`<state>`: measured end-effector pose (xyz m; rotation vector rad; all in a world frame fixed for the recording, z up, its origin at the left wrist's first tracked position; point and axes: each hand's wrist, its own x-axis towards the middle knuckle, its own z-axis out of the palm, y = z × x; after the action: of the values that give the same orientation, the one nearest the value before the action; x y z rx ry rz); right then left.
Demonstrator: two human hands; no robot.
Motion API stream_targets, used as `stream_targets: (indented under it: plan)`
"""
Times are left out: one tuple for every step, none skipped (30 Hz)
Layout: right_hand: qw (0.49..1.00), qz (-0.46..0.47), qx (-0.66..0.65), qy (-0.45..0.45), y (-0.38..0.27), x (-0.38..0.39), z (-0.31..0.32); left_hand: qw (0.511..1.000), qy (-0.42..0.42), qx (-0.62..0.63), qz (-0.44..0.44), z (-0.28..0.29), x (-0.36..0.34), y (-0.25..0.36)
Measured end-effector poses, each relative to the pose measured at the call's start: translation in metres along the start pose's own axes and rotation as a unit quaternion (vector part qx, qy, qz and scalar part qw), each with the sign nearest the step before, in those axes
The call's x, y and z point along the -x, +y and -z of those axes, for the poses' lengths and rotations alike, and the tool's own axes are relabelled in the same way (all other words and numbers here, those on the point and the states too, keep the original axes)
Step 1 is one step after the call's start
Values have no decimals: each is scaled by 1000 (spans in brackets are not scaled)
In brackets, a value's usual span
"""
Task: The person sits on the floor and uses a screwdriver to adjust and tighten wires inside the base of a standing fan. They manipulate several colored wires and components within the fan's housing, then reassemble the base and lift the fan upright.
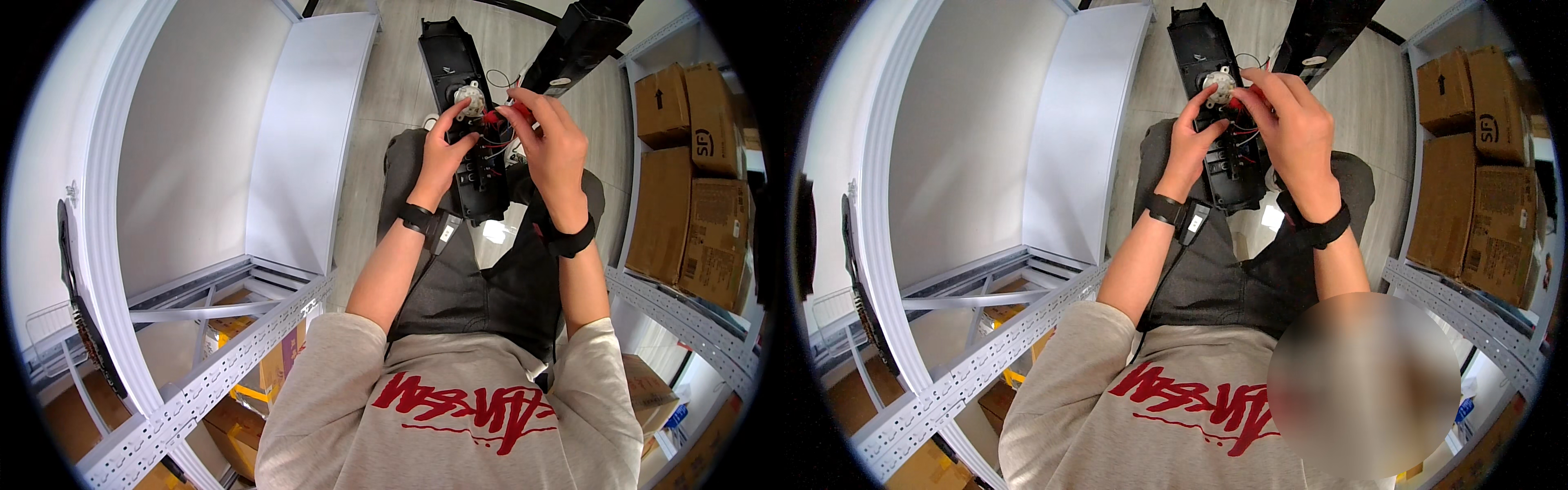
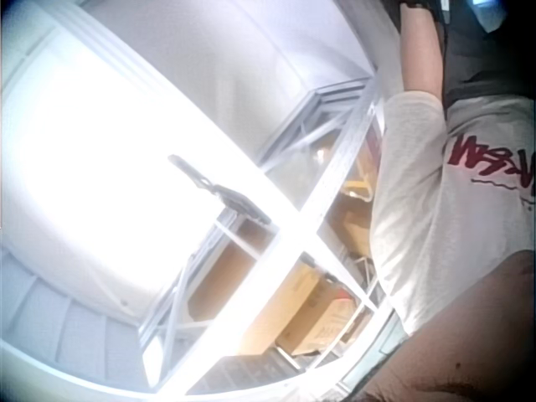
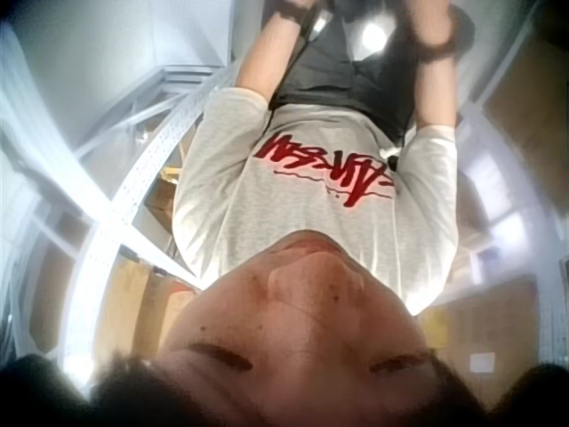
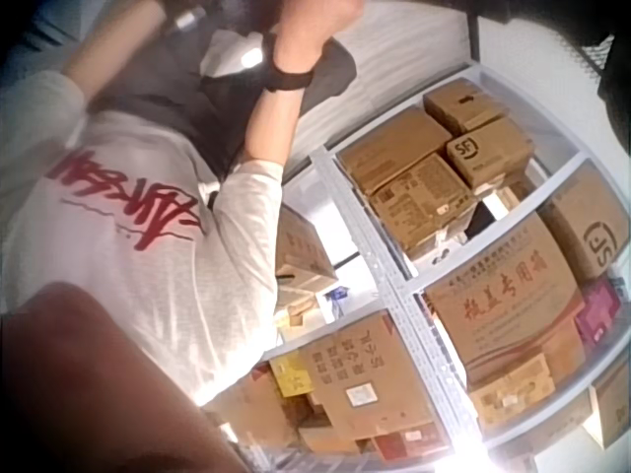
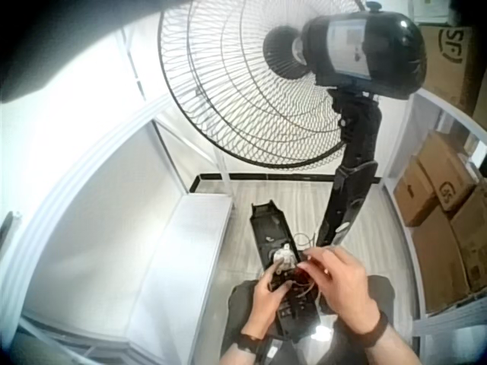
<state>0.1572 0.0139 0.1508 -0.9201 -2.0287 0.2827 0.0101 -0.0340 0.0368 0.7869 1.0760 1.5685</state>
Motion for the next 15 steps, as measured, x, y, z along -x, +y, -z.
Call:
stream_targets:
  plan:
    - [999,-31,-35,-2,-2,1,0,1000,1,-2,1,0,0,0]
    - [996,-62,-70,-3,-7,1,2,1000,1,-10,-3,0,-1,1]
    - [990,-92,-105,-6,-11,1,4,1000,1,-17,-6,0,0,0]
    - [990,-87,-110,-6,-13,0,5,1000,0,-23,-10,0,0,0]
    - [990,-81,-116,-5,-15,-1,6,1000,0,-21,-13,2,-1,-1]
    - [990,-76,-121,-3,-15,-1,7,1000,-2,-19,-15,3,-3,-2]
    - [992,-61,-111,-1,-14,-1,7,1000,-3,-16,-18,4,-3,-4]
    - [994,-45,-101,1,-13,-1,5,1000,-3,-13,-17,5,-2,-6]
    - [995,-29,-91,3,-12,-1,4,1000,-4,-9,-17,5,-3,-7]
    - [997,-34,-71,6,-11,0,4,1000,-4,-6,-16,4,-3,-7]
    - [998,-38,-51,8,-9,1,5,1000,-5,-6,-10,4,-3,-7]
    - [999,-42,-32,10,-8,2,5,1000,-6,-6,-4,3,-3,-6]
    - [999,-29,-28,16,-6,2,4,1000,-8,-7,2,2,-2,-5]
    - [999,-16,-23,22,-3,2,2,1000,-5,-7,0,2,-2,-4]
    - [999,-2,-20,27,-2,1,1,1000,-3,-8,-3,2,-1,-4]
